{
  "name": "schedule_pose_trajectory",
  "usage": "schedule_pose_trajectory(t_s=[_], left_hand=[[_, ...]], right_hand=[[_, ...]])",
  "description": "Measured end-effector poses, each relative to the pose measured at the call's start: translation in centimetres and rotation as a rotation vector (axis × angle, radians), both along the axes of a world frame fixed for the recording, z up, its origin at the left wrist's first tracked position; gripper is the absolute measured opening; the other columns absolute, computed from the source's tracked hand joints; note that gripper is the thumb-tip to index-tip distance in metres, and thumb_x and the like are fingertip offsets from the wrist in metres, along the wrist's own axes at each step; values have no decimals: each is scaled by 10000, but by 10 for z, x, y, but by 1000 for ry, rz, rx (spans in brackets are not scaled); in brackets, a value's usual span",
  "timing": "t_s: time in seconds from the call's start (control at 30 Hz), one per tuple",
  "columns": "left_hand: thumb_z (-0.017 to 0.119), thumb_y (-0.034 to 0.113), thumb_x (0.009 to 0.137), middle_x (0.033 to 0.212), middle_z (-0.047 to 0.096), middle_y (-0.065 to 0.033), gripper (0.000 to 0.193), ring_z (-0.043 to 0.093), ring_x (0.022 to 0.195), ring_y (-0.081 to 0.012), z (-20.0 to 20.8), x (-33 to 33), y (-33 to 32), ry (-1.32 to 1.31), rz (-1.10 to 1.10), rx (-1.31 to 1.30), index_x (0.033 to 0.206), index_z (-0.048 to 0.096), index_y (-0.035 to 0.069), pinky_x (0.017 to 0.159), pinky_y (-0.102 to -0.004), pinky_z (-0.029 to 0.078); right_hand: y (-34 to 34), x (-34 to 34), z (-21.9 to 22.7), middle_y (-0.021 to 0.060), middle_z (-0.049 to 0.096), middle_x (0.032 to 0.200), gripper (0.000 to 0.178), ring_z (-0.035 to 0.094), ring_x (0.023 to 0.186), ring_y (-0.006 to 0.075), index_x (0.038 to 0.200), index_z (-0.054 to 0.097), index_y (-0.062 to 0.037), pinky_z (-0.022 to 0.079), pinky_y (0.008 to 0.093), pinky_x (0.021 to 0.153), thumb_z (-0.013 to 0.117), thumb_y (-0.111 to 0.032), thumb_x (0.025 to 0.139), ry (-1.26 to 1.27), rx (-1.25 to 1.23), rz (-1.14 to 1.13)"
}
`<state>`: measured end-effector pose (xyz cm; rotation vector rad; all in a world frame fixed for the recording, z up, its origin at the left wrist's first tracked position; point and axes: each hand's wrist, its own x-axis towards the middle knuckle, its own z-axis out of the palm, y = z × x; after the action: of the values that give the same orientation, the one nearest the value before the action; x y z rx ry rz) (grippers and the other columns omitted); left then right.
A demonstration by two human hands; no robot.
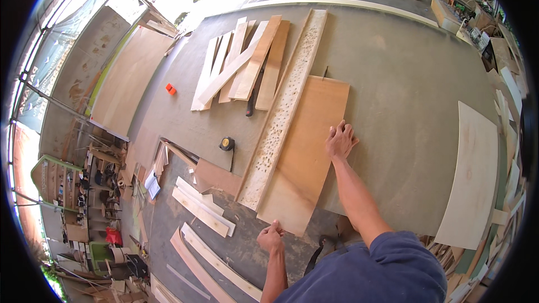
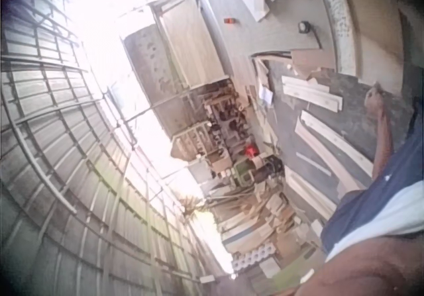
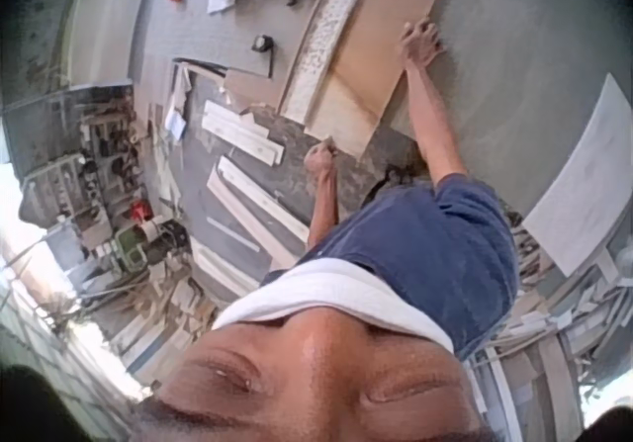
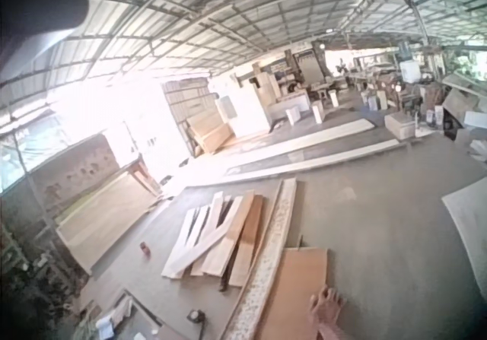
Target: The person positions a rectangular piece of plywood on a table saw and cuts it into two smaller pieces. They then pick up a larger sheet of plywood, place it on the saw, and cut it as well. The person uses a hammer to tap a wooden guide rail into place and uses a tape measure to measure the rail.
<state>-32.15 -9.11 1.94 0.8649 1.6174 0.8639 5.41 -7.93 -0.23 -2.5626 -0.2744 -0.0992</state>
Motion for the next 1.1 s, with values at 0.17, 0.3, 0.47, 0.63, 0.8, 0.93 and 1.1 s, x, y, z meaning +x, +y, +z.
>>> schedule_pose_trajectory(t_s=[0.17, 0.3, 0.47, 0.63, 0.8, 0.93, 1.1], left_hand=[[832, 65, 830, 657, 673, -143, 253, 625, 481, -193, -1, 21, 9, -21, -39, 3, 714, 637, -49, 440, -282, 511], [830, 46, 828, 663, 672, -148, 252, 623, 475, -193, 2, 47, 18, -15, -37, -23, 707, 629, -47, 432, -287, 518], [817, 23, 838, 656, 660, -142, 257, 608, 460, -188, 6, 80, 25, -94, -37, -46, 698, 614, -48, 421, -293, 532], [815, 23, 842, 649, 651, -133, 264, 606, 457, -191, 2, 117, 39, -143, -48, -61, 689, 607, -35, 423, -298, 542], [820, 30, 836, 671, 654, -131, 260, 615, 475, -195, 2, 152, 50, -118, -72, -97, 699, 608, -30, 431, -307, 554], [807, 26, 855, 665, 650, -136, 275, 623, 487, -202, 4, 174, 57, -137, -77, -67, 682, 601, -31, 440, -313, 564], [794, 13, 862, 670, 654, -141, 284, 626, 490, -203, 7, 204, 67, -149, -109, -103, 668, 592, -30, 435, -315, 562]], right_hand=[[8, 25, -1, 100, 519, 1257, 506, 507, 1224, 278, 1448, 503, -47, 338, 586, 1001, 513, -344, 1038, -36, -23, -18], [13, 48, -5, 100, 520, 1256, 480, 508, 1228, 273, 1418, 519, -53, 330, 599, 1015, 507, -350, 1041, -43, -1, -21], [20, 81, -2, 90, 524, 1254, 459, 501, 1235, 265, 1407, 528, -68, 321, 594, 1025, 498, -350, 1045, -30, -50, -32], [33, 118, 4, 78, 532, 1244, 435, 505, 1232, 257, 1381, 549, -82, 320, 579, 1025, 507, -348, 1039, -6, -51, -47], [42, 157, -6, 82, 542, 1226, 417, 509, 1220, 255, 1343, 592, -88, 318, 570, 1022, 515, -359, 1036, -78, -43, -66], [47, 177, -3, 82, 547, 1230, 421, 519, 1204, 257, 1349, 599, -101, 314, 574, 1029, 508, -368, 1037, -44, -47, -58], [56, 206, -7, 75, 552, 1238, 427, 520, 1202, 252, 1355, 600, -111, 304, 578, 1042, 495, -378, 1039, -62, -52, -90]])
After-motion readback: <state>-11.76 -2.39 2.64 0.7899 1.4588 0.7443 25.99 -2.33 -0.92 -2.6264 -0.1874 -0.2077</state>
